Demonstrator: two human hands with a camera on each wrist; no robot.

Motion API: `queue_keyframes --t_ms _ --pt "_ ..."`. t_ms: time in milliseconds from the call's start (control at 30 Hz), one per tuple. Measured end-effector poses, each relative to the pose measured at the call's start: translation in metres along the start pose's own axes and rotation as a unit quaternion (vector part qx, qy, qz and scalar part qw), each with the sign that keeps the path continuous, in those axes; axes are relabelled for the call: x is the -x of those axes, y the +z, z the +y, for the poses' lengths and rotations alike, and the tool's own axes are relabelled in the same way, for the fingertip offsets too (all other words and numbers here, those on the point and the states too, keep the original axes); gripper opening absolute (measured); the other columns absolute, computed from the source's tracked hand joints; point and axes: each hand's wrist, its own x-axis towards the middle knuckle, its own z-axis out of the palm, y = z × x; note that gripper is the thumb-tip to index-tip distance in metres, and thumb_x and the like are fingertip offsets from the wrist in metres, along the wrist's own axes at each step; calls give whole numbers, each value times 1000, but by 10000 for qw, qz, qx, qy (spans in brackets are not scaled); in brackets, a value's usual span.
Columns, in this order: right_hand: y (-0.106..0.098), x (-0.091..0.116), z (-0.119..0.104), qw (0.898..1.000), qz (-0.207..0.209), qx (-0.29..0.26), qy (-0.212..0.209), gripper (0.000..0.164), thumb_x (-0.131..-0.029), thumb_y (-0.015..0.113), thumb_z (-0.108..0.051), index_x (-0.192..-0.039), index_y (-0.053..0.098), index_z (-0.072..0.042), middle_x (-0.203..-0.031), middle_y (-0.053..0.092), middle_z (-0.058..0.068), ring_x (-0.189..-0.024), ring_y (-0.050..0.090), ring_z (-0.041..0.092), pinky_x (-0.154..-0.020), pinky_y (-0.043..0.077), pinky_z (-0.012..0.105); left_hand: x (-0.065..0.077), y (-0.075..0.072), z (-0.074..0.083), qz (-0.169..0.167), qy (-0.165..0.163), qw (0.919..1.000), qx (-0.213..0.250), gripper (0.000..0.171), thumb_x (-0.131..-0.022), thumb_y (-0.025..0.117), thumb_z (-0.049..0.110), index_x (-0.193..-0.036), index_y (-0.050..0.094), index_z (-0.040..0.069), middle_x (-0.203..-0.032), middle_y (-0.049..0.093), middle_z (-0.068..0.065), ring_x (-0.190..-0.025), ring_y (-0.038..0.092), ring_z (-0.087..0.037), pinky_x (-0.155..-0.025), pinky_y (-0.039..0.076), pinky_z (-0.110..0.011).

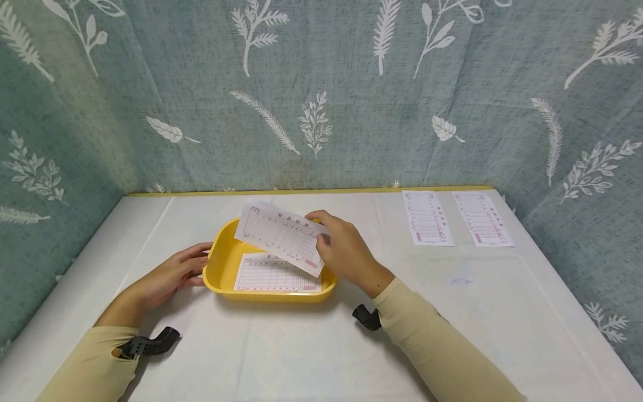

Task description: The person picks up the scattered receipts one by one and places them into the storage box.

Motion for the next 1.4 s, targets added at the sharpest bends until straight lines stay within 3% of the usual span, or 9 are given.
queue_keyframes --t_ms 133,300,400,700,900,1133,1233,1400 --pt "3 -4 1 9998 -140 104 79 38 -96 54 0 -133 57 -7 -133 63 15 -85 60 22 -55 43 22 -3 0 0 -17 67 10000 4 63 -105 50 32 -156 27 3 -148 42 -30 -103 64 -4 -88 57 -21" --pt "6 -10 -1 9987 -444 153 203 39 -96 52 -2 -135 56 -9 -137 61 12 -69 53 16 -52 38 20 -2 0 -1 -53 67 10000 35 62 -105 50 30 -156 26 2 -150 40 -30 -103 64 -3 -87 58 -21" --pt "9 -15 -2 9973 -624 227 319 40 -97 51 -2 -136 56 -11 -139 60 10 -54 41 13 -49 34 20 -2 -1 0 -31 61 10000 4 63 -105 50 31 -156 26 3 -150 39 -30 -103 63 -3 -87 58 -21" --pt "18 -23 -3 9894 -1173 614 591 43 -97 50 -6 -140 53 -14 -141 58 11 -50 32 11 -48 31 21 -3 -1 -4 -19 92 9998 -154 64 -105 52 29 -156 26 2 -147 39 -30 -107 61 -9 -88 58 -22" --pt "23 -25 -1 9900 -1110 721 498 43 -95 49 -4 -137 57 -14 -138 61 8 -64 40 14 -56 36 25 -5 -1 -3 15 67 9998 -212 65 -104 53 34 -156 27 4 -148 40 -28 -111 61 -13 -90 57 -24" --pt "29 -25 -1 9856 -1172 1118 480 44 -96 50 -5 -138 57 -15 -134 64 4 -57 38 13 -60 39 27 -6 -2 -5 66 29 9995 -317 64 -104 53 34 -155 29 4 -145 43 -28 -109 62 -14 -88 58 -24" --pt "30 -24 -1 9831 -1134 1348 509 43 -98 52 -6 -139 57 -16 -137 63 2 -76 53 14 -73 45 29 -8 -2 -4 64 78 9994 -321 63 -104 53 34 -155 31 5 -143 44 -28 -108 62 -13 -87 58 -23" --pt "35 -24 0 9793 -1168 1601 411 43 -98 56 -5 -139 57 -17 -138 62 1 -104 62 17 -89 52 31 -5 -2 -5 46 85 9997 -231 63 -104 53 31 -155 29 3 -142 45 -29 -106 62 -11 -87 58 -23"
